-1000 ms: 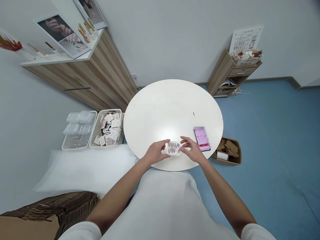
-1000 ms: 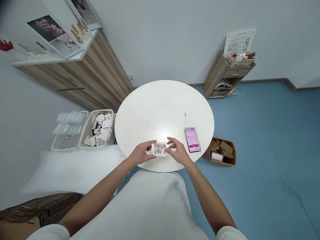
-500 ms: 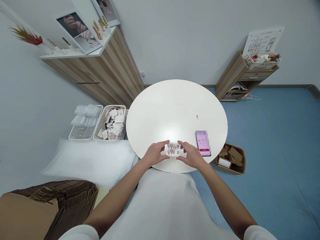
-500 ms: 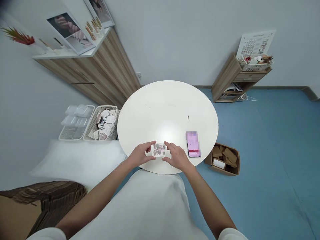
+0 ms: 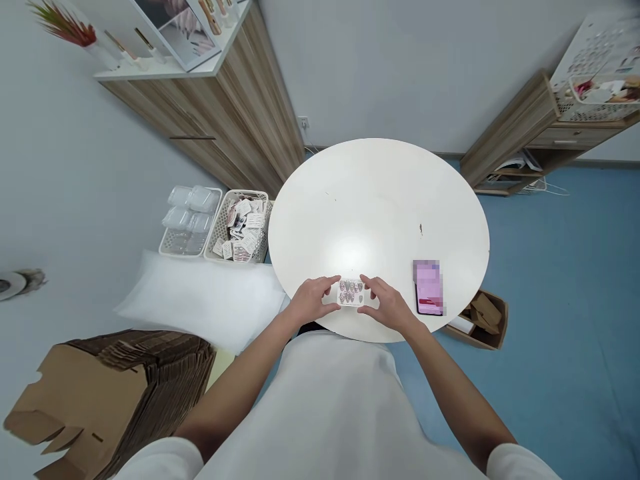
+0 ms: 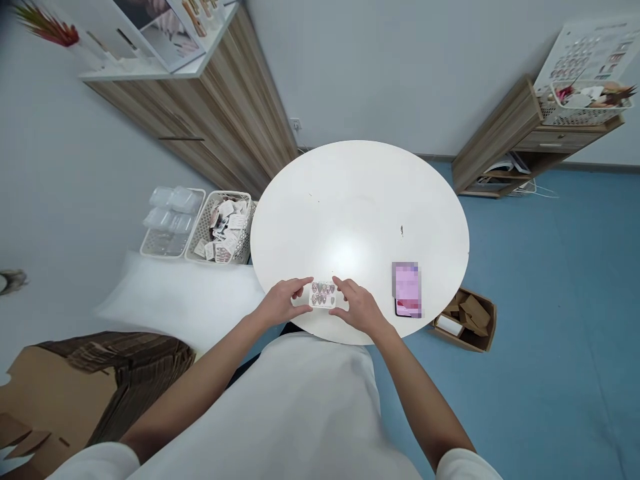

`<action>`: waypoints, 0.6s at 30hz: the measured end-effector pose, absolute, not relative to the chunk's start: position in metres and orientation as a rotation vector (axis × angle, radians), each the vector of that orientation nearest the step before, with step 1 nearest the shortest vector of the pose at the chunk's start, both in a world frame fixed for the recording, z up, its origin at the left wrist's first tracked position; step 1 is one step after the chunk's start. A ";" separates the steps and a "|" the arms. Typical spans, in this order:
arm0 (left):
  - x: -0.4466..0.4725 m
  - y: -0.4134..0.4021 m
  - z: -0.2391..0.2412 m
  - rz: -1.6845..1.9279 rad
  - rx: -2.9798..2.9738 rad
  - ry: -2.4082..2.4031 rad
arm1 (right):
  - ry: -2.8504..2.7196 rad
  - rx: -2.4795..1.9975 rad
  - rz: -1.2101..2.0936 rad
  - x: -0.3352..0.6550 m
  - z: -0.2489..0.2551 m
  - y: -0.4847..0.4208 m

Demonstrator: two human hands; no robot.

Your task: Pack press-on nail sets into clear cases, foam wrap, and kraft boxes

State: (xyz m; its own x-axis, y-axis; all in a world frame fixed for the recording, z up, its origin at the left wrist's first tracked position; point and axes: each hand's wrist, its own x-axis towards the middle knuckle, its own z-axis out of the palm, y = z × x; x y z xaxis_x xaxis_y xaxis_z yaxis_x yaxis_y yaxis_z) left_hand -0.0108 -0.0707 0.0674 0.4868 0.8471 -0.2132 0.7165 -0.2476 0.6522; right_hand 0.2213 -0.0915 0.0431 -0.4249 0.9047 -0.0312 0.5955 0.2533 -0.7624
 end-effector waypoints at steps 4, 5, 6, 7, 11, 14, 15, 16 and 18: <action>-0.032 -0.055 0.060 0.268 2.062 1.274 | -2.086 -1.399 1.037 0.198 0.037 -0.083; -0.038 -0.051 0.058 0.272 2.065 1.277 | -2.070 -1.413 1.042 0.190 0.035 -0.080; -0.045 -0.046 0.056 0.273 2.064 1.281 | -2.055 -1.424 1.047 0.182 0.034 -0.077; -0.052 -0.042 0.053 0.274 2.058 1.286 | -2.042 -1.430 1.054 0.174 0.032 -0.073; -0.083 -0.027 0.039 0.310 1.981 1.311 | -2.011 -1.450 1.118 0.136 0.027 -0.051; -0.106 -0.017 0.026 0.343 1.897 1.338 | -1.987 -1.504 1.159 0.108 0.021 -0.033; -0.113 -0.013 0.021 0.346 1.874 1.349 | -1.981 -1.520 1.171 0.098 0.018 -0.026; -0.119 -0.009 0.017 0.346 1.854 1.361 | -1.978 -1.533 1.182 0.089 0.015 -0.020; -0.132 -0.001 0.009 0.344 1.823 1.385 | -1.977 -1.551 1.202 0.072 0.007 -0.008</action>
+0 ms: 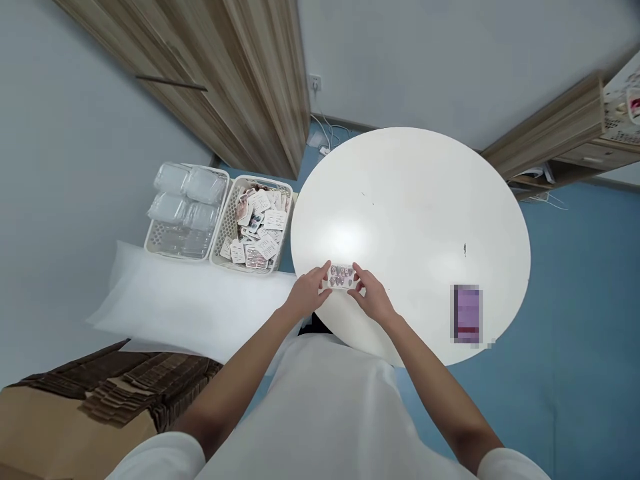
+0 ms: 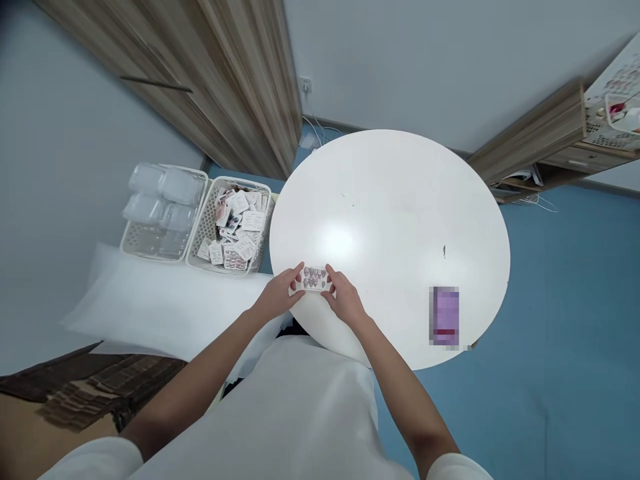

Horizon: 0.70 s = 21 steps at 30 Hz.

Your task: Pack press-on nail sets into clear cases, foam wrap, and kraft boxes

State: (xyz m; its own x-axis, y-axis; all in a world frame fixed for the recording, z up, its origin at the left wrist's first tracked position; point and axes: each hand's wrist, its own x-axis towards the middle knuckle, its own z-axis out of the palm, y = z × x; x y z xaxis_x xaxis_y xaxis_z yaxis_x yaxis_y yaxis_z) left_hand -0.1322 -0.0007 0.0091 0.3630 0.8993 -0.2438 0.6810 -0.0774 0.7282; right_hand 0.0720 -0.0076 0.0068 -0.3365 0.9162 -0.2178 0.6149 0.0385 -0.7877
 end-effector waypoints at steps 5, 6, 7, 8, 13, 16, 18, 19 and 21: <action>-0.158 0.022 -0.008 0.391 1.751 1.490 | -2.019 -1.599 1.217 0.036 -0.014 0.024; -0.162 0.026 -0.012 0.395 1.737 1.521 | -2.033 -1.612 1.217 0.030 -0.017 0.030; -0.165 0.030 -0.015 0.394 1.725 1.550 | -2.048 -1.626 1.217 0.025 -0.021 0.036; -0.168 0.034 -0.019 0.389 1.713 1.575 | -2.063 -1.638 1.216 0.021 -0.024 0.041; -0.173 0.050 -0.032 0.317 1.692 1.650 | -2.150 -1.677 1.159 0.006 -0.036 0.059; -0.171 0.055 -0.036 0.238 1.693 1.680 | -2.204 -1.706 1.066 0.002 -0.043 0.064; -0.171 0.058 -0.037 0.191 1.686 1.693 | -2.240 -1.729 1.020 0.001 -0.046 0.066; -0.170 0.059 -0.038 0.175 1.684 1.695 | -2.255 -1.745 1.005 0.000 -0.048 0.067; -0.170 0.060 -0.041 0.150 1.688 1.693 | -2.274 -1.786 0.994 -0.002 -0.051 0.067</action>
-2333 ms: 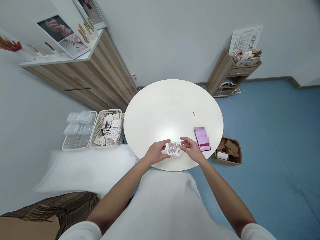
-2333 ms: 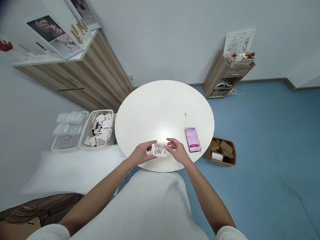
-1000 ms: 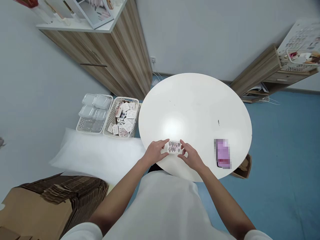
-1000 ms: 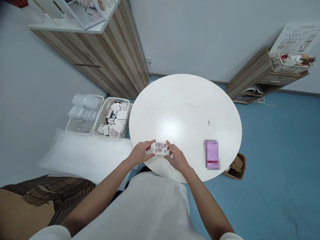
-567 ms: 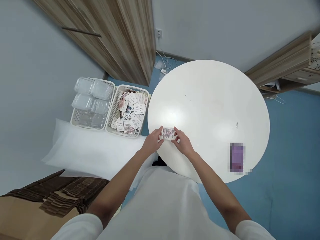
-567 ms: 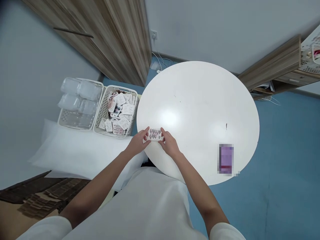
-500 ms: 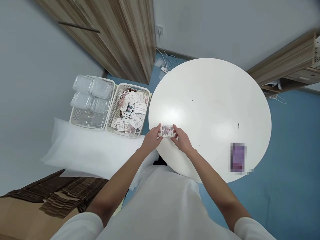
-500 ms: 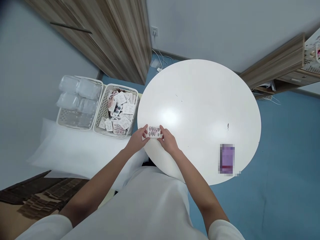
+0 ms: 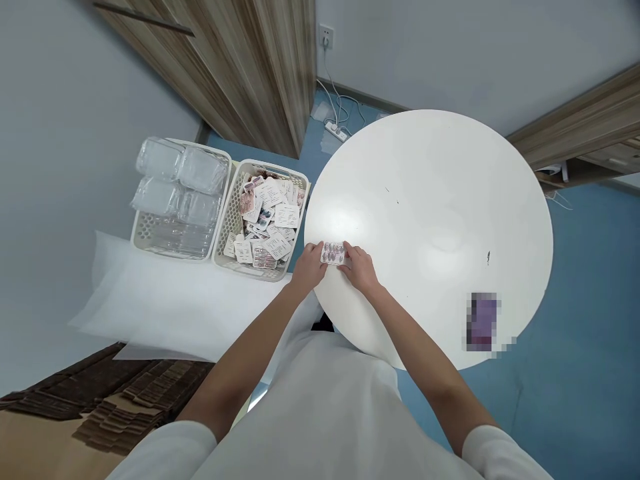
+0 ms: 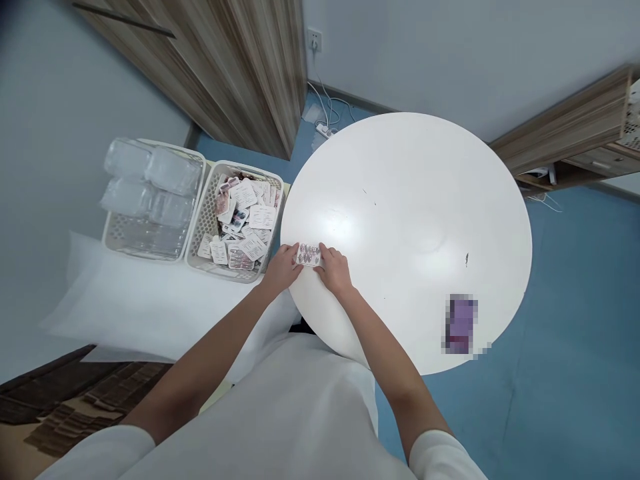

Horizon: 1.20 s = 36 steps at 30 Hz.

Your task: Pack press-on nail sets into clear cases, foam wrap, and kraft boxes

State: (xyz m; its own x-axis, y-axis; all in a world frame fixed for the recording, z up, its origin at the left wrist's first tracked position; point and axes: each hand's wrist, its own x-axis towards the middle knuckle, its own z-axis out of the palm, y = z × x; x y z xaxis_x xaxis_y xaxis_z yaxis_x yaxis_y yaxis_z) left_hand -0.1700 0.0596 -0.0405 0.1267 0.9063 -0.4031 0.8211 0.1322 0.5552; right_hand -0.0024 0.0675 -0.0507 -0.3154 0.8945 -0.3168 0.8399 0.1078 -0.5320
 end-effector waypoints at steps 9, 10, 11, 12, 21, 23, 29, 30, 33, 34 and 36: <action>-0.168 0.056 -0.047 0.031 1.815 1.710 | -2.324 -1.937 0.981 -0.010 -0.051 0.071; -0.167 0.055 -0.047 0.018 1.829 1.716 | -2.333 -1.939 0.982 -0.010 -0.051 0.071; -0.167 0.055 -0.047 0.010 1.840 1.721 | -2.336 -1.939 0.983 -0.010 -0.051 0.071; -0.167 0.055 -0.047 0.005 1.847 1.725 | -2.334 -1.936 0.983 -0.010 -0.052 0.071; -0.166 0.049 -0.050 0.091 1.817 1.749 | -2.098 -1.804 0.985 -0.006 -0.061 0.055; -0.165 0.044 -0.050 0.140 1.808 1.754 | -2.047 -1.760 0.970 -0.004 -0.058 0.047; -0.159 0.011 -0.042 0.262 1.755 1.781 | -1.967 -1.629 1.084 0.020 -0.042 0.006; -0.157 0.002 -0.039 0.267 1.742 1.784 | -1.971 -1.618 1.115 0.027 -0.040 -0.002; -0.151 -0.026 -0.031 0.274 1.696 1.799 | -2.005 -1.579 1.190 0.048 -0.035 -0.024; -0.148 -0.037 -0.028 0.274 1.674 1.809 | -2.022 -1.561 1.212 0.054 -0.034 -0.030; -0.142 -0.061 -0.021 0.278 1.626 1.832 | -2.060 -1.522 1.254 0.063 -0.032 -0.041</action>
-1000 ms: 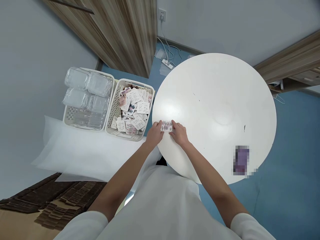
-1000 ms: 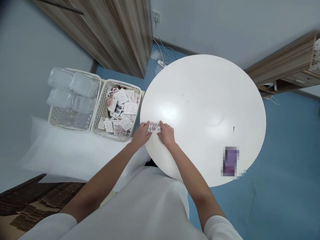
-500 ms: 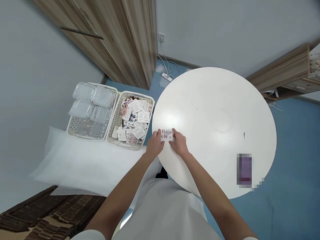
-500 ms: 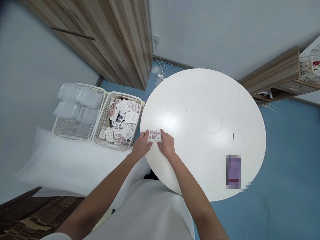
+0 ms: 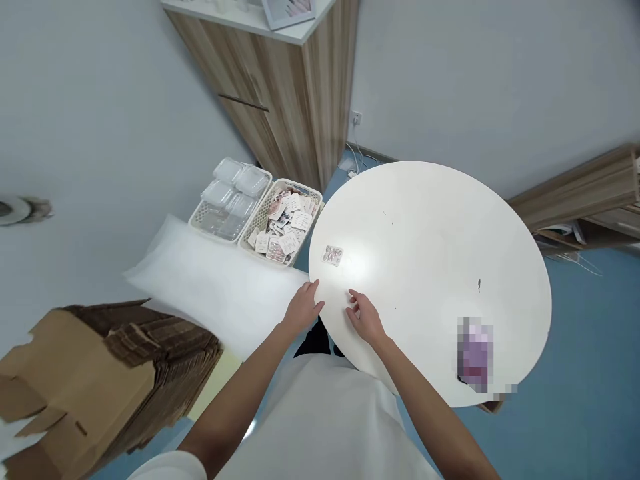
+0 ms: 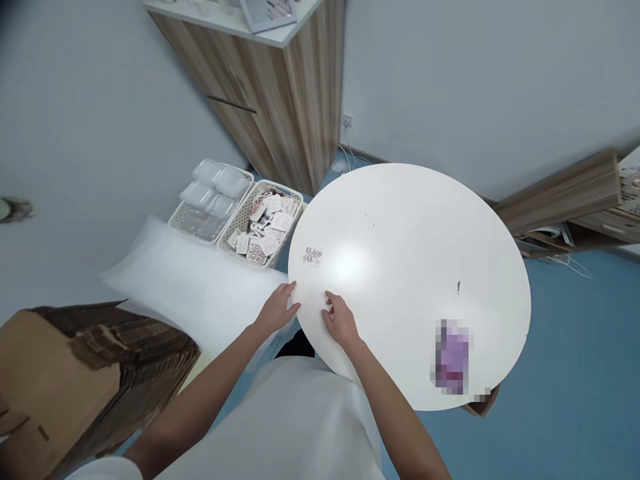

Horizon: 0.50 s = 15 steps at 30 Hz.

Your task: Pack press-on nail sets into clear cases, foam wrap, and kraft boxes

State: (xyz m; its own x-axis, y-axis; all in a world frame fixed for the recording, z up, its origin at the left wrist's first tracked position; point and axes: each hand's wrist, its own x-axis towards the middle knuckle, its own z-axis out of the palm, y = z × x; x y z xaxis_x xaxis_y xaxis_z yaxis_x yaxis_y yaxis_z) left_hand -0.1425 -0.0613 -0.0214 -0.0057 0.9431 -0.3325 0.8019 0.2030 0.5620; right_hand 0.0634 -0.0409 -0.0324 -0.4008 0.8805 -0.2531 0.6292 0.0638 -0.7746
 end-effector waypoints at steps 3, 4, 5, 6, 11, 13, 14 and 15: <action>-0.136 -0.099 -0.010 0.261 1.557 1.860 | -2.128 -1.446 1.325 0.069 -0.029 -0.054; -0.134 -0.112 -0.006 0.249 1.532 1.870 | -2.155 -1.414 1.348 0.068 -0.028 -0.058; -0.134 -0.124 -0.003 0.236 1.506 1.882 | -2.185 -1.379 1.370 0.067 -0.026 -0.061; -0.134 -0.135 0.000 0.226 1.484 1.895 | -2.216 -1.340 1.390 0.064 -0.025 -0.065; -0.141 -0.180 0.006 0.222 1.377 2.014 | -2.404 -1.129 1.465 0.047 -0.017 -0.076; -0.145 -0.191 0.005 0.231 1.339 2.081 | -2.490 -1.028 1.463 0.040 -0.014 -0.079; -0.146 -0.195 0.004 0.233 1.325 2.113 | -2.532 -0.981 1.455 0.036 -0.012 -0.079; -0.148 -0.198 0.004 0.233 1.311 2.145 | -2.571 -0.940 1.440 0.032 -0.010 -0.079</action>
